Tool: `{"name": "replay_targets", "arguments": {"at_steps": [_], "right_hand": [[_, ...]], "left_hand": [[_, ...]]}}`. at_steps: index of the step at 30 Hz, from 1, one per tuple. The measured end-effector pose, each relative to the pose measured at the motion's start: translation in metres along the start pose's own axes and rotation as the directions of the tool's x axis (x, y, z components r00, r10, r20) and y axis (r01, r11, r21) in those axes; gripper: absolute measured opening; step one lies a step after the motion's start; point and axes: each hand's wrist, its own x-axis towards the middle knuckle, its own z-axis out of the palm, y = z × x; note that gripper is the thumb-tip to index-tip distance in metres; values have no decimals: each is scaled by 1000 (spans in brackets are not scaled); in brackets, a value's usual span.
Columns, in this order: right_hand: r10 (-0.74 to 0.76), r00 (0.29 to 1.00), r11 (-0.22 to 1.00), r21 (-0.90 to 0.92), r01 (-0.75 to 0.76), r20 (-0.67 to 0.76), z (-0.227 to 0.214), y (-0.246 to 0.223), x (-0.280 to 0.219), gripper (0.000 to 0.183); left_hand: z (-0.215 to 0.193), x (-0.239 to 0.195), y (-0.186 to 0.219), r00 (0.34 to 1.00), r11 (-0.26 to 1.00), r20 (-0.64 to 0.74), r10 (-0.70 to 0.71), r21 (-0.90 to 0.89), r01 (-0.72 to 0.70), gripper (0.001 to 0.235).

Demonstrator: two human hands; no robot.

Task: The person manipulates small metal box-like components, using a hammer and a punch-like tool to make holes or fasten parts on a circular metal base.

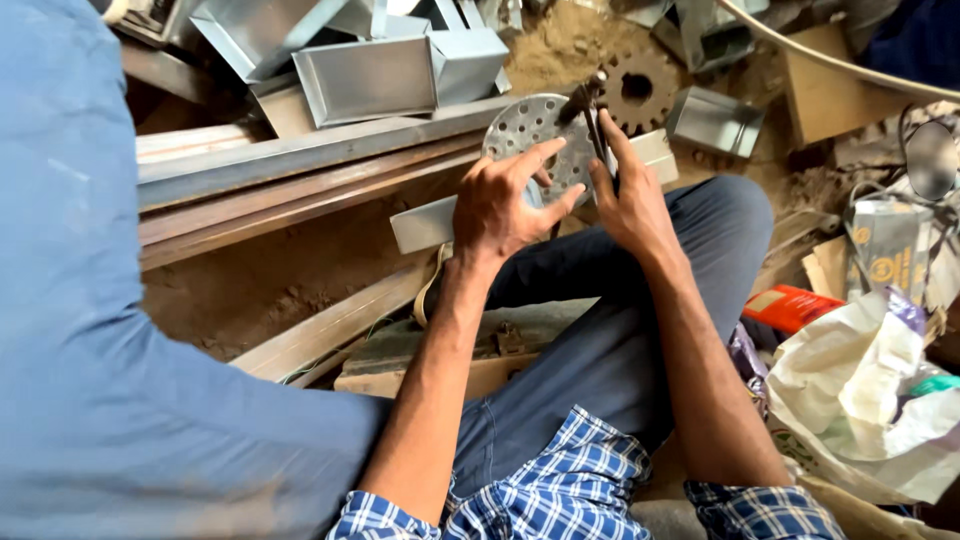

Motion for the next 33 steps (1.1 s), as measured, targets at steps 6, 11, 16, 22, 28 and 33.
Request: {"name": "replay_targets", "arguments": {"at_steps": [6,11,16,22,28,33], "right_hand": [[72,997,896,-440,-58,15,3,-10,2,68],[32,999,843,-537,-29,-4,16,-8,0,91],[156,987,852,-510,-120,29,17,-12,-2,93],[-230,971,935,-262,239,67,4,-47,-12,79],[-197,973,977,-57,205,121,24,-51,10,56],[-215,963,963,-131,237,164,6,-47,46,54]], "left_hand": [[-2,5,1,1000,1000,-5,-14,-12,14,50],[0,6,5,1000,1000,-9,-2,2,2,47],[6,2,2,1000,999,15,18,37,-18,43],[2,8,2,997,995,-32,75,72,-72,45],[-10,17,9,975,983,-190,115,-116,-139,47],[-29,29,36,915,975,-398,64,-170,-143,50]]}}
